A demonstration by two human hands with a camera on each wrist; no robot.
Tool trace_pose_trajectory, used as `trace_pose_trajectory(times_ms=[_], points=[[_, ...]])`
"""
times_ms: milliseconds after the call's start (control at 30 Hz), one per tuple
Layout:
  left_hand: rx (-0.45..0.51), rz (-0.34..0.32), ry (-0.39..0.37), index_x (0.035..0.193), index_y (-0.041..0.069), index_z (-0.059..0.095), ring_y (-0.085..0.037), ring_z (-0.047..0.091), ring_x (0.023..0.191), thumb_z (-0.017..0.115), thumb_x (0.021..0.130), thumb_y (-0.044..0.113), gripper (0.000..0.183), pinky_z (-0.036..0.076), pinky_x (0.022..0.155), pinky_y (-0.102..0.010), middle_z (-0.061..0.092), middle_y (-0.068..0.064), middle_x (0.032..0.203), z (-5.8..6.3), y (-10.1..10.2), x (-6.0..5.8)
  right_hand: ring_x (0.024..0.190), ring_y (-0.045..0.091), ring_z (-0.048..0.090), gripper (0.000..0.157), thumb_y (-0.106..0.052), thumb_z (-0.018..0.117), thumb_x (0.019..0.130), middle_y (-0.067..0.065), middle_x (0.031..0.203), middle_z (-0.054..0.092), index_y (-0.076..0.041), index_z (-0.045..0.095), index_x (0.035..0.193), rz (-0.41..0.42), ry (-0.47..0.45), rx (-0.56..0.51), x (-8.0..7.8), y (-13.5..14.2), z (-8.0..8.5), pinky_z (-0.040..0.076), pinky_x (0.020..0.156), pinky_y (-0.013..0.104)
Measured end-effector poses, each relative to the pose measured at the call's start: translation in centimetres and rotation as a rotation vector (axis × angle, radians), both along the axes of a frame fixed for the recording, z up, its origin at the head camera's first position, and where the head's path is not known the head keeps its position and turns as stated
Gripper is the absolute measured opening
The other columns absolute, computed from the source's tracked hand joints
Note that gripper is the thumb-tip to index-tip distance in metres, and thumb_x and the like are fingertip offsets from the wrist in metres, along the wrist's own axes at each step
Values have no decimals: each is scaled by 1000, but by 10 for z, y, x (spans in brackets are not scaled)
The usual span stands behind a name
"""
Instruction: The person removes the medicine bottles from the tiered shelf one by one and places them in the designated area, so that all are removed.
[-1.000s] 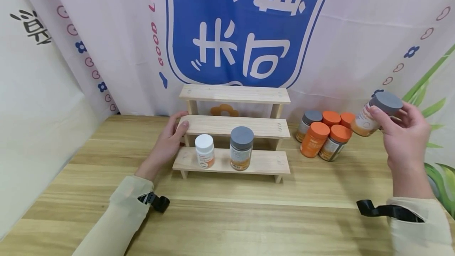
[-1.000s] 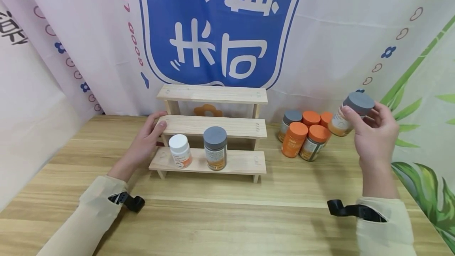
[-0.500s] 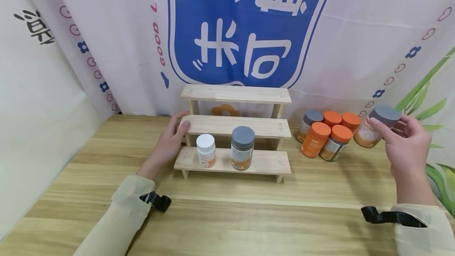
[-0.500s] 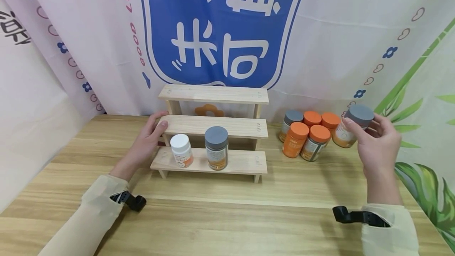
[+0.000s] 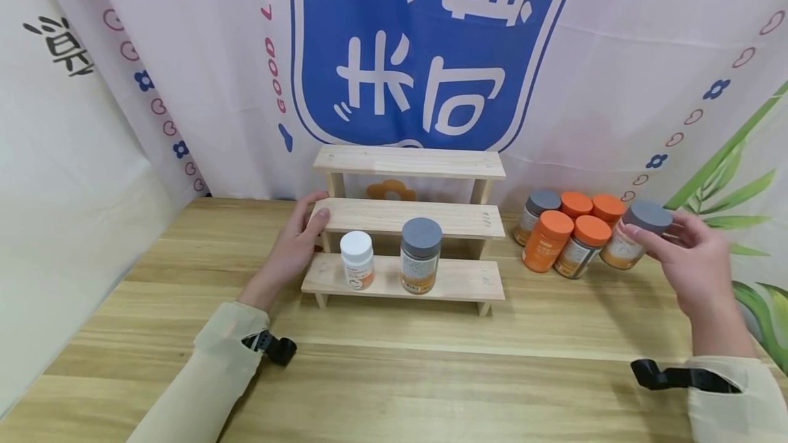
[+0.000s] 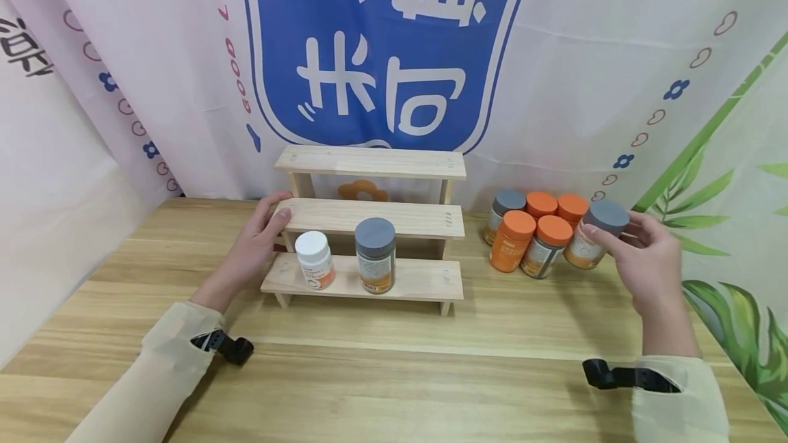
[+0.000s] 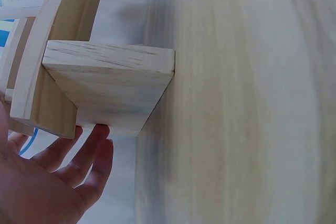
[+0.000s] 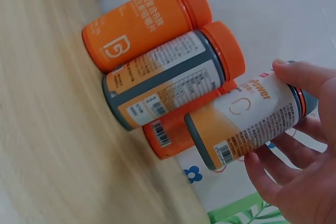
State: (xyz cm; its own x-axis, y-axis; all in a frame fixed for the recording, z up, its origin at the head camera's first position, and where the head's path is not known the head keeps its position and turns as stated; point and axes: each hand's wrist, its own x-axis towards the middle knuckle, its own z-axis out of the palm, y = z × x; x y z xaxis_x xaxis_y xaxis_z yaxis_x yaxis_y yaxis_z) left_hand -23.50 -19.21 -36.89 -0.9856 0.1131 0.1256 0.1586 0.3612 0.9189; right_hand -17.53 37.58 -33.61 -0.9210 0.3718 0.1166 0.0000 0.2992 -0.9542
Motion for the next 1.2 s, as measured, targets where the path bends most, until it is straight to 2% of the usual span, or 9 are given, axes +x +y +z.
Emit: trace_pose_trajectory(times_ms=[200, 567, 667, 1000, 1200], points=[[3, -1, 4, 163, 20, 33, -42, 58, 132, 40, 115, 43, 53, 45, 112, -53, 57, -30, 143, 0, 0, 0, 96, -11, 60, 42, -24, 84, 94, -30, 107, 64, -32, 60, 128, 71, -58, 111, -2, 6, -8, 54, 73, 8], [-7, 0, 23, 162, 19, 34, -43, 58, 132, 40, 115, 41, 52, 45, 112, -54, 57, -30, 143, -4, -1, -2, 93, -10, 63, 40, -10, 83, 93, -26, 103, 68, -29, 63, 121, 177, -36, -32, -5, 11, -22, 57, 72, 11], [-12, 1, 29, 162, 20, 34, -44, 59, 131, 40, 115, 42, 52, 47, 110, -55, 57, -30, 143, -5, -2, -3, 94, -10, 63, 42, -9, 83, 92, -27, 104, 68, -29, 62, 123, 178, -40, -24, -7, 12, -24, 56, 73, 10], [4, -8, 23, 162, 21, 34, -44, 58, 134, 40, 115, 43, 53, 45, 113, -56, 57, -30, 146, -5, -3, -3, 97, -9, 57, 39, -21, 83, 94, -30, 106, 61, -30, 61, 126, 142, -115, 124, -10, 10, -29, 55, 75, 8], [13, -14, 18, 163, 21, 33, -44, 56, 137, 40, 115, 43, 53, 43, 115, -58, 54, -29, 150, -5, -3, -3, 94, -10, 59, 38, -20, 82, 95, -26, 106, 60, -31, 60, 123, 151, -123, 61, -11, 8, -30, 56, 73, 10]])
